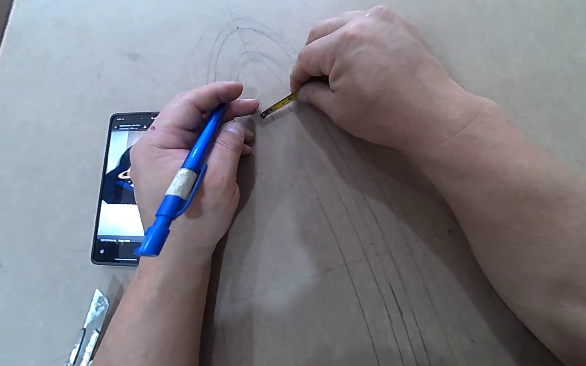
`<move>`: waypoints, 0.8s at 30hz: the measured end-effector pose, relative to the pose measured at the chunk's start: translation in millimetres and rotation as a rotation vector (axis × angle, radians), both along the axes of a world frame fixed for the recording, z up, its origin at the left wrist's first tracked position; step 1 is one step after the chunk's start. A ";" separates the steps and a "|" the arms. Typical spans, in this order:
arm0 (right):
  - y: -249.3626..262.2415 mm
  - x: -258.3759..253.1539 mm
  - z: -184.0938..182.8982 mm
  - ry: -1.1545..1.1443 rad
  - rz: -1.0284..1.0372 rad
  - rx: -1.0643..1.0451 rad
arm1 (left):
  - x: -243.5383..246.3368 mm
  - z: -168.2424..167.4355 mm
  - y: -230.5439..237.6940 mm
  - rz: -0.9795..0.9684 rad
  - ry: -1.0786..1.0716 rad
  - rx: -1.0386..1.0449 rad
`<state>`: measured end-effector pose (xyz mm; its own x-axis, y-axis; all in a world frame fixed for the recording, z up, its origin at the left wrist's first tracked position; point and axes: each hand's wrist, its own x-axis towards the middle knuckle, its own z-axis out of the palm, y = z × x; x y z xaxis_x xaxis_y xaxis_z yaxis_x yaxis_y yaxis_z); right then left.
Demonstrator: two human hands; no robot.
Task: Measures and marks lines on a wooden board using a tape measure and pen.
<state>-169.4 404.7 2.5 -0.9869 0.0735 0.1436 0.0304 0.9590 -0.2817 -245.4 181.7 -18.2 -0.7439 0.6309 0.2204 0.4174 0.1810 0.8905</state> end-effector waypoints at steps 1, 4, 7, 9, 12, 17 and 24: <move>0.0 -0.1 0.1 -0.003 -0.004 0.002 | 0.3 0.1 0.0 -0.002 0.000 0.003; 0.1 0.1 0.1 0.004 -0.004 -0.007 | 0.1 0.2 0.4 -0.006 0.007 0.001; 0.0 -0.1 0.0 0.007 -0.009 -0.010 | -0.2 0.6 0.6 -0.007 0.005 -0.001; -0.2 -0.4 0.0 0.004 -0.013 -0.012 | -0.5 0.1 0.5 -0.010 0.008 0.001; -0.8 -0.1 1.3 0.000 -0.015 -0.018 | -0.5 0.0 0.4 -0.012 0.014 0.004; -1.5 0.2 2.4 -0.012 -0.028 -0.030 | 0.2 0.5 0.7 -0.004 0.014 -0.002; -0.2 0.8 2.1 -0.006 -0.037 -0.046 | 0.5 0.4 0.7 -0.016 0.012 -0.002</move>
